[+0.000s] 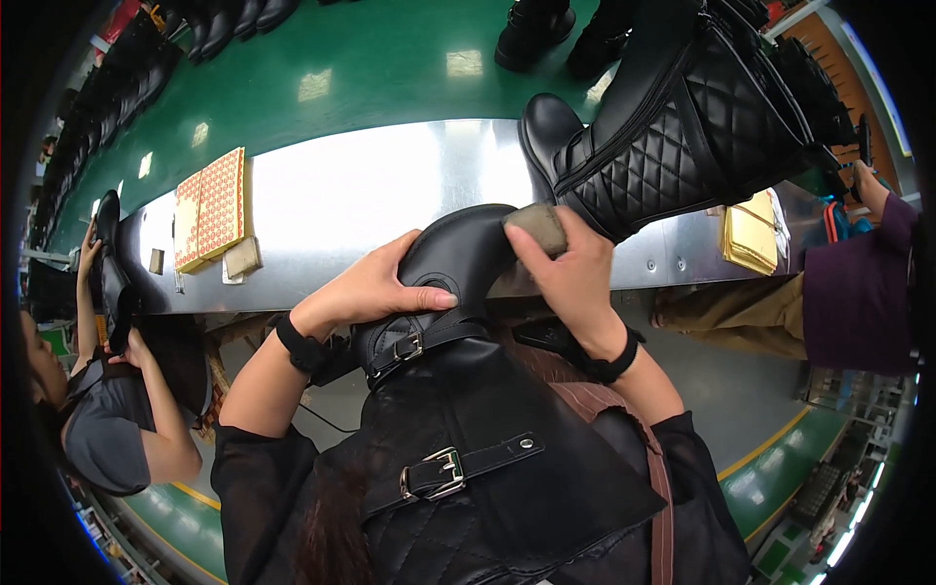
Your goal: Inspecting and preparing black leather boots on a factory conveyor belt.
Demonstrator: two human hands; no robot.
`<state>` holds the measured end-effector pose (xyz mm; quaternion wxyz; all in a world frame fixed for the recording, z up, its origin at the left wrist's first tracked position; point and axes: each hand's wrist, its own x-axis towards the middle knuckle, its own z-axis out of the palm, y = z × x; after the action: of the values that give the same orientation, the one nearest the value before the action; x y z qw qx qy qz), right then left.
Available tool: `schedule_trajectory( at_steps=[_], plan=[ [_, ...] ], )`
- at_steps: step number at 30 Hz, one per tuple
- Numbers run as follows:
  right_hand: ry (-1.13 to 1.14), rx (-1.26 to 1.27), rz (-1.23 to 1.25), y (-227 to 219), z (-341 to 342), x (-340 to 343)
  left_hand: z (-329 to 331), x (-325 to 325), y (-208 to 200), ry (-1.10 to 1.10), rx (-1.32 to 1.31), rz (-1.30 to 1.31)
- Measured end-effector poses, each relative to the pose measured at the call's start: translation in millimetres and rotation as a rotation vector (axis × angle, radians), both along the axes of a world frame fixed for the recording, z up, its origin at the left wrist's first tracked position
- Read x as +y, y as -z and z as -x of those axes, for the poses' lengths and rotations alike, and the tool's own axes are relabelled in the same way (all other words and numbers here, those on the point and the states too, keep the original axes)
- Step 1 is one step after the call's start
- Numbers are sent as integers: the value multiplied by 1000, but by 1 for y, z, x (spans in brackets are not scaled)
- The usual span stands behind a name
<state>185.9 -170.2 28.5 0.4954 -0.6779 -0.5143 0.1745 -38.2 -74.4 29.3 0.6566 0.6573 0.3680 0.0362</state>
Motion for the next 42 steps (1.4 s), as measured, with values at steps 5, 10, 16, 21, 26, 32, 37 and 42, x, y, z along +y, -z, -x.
schedule_trajectory(
  at_steps=[5,10,16,21,26,32,37,42],
  plan=[
    [-141,-210,94,-10,-14,-12,-3,2,-7,57,61,-87],
    [-123,-187,-6,-8,-13,-11,-5,3,-9,76,112,-133],
    [-204,-293,-5,-9,-13,-13,-6,4,-12,90,139,-156],
    [-159,-329,40,-11,-22,-20,-7,6,-11,122,156,-185],
    [-155,-257,3,0,-11,-16,-5,4,-9,81,126,-147],
    [-113,-480,308,-11,-26,-35,-6,6,-9,108,148,-182],
    [-95,-268,-114,3,-6,-16,-8,4,-13,79,156,-128],
    [-157,-411,315,4,-38,-50,-6,5,-13,82,174,-140]
  ],
)
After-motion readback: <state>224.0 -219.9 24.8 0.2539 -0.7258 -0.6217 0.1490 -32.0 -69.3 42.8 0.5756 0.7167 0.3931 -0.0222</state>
